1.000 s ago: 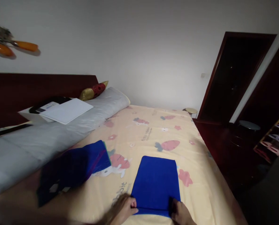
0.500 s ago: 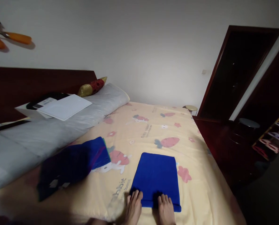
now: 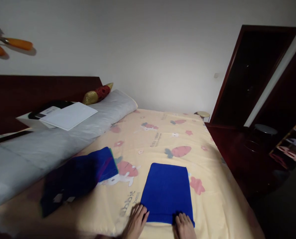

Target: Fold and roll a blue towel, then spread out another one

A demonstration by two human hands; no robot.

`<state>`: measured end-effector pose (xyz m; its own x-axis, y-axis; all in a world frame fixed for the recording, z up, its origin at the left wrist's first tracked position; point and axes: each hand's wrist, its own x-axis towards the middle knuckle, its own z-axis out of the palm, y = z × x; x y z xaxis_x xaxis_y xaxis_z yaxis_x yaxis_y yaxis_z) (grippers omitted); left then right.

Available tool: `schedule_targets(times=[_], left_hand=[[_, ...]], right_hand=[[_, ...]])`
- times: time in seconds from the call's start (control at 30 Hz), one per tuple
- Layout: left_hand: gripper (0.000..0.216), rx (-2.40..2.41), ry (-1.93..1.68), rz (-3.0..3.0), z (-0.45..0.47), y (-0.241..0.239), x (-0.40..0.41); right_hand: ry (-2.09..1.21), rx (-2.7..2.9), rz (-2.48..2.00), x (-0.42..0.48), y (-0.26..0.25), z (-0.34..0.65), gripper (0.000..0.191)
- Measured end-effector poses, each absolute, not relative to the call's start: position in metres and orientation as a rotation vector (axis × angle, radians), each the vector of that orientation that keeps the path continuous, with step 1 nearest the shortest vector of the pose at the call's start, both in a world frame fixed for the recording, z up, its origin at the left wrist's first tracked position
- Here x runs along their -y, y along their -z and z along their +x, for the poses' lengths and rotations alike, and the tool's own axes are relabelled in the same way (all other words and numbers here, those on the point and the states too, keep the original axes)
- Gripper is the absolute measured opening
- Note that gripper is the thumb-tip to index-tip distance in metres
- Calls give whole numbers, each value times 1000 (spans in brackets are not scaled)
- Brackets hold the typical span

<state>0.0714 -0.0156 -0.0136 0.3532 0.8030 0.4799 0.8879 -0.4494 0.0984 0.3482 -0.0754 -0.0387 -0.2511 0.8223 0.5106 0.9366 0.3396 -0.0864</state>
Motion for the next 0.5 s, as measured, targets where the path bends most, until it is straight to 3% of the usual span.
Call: schedule_targets(times=[0.17, 0.33, 0.5], left_hand=[[23, 1625, 669, -2359, 68, -5, 18], [29, 1452, 941, -2221, 96, 19, 32], [38, 1141, 882, -2473, 124, 52, 44]], right_hand=[[122, 2124, -1673, 83, 48, 377, 13], [378, 2158, -1614, 75, 61, 359, 31], [335, 2149, -1658, 66, 65, 331, 42]])
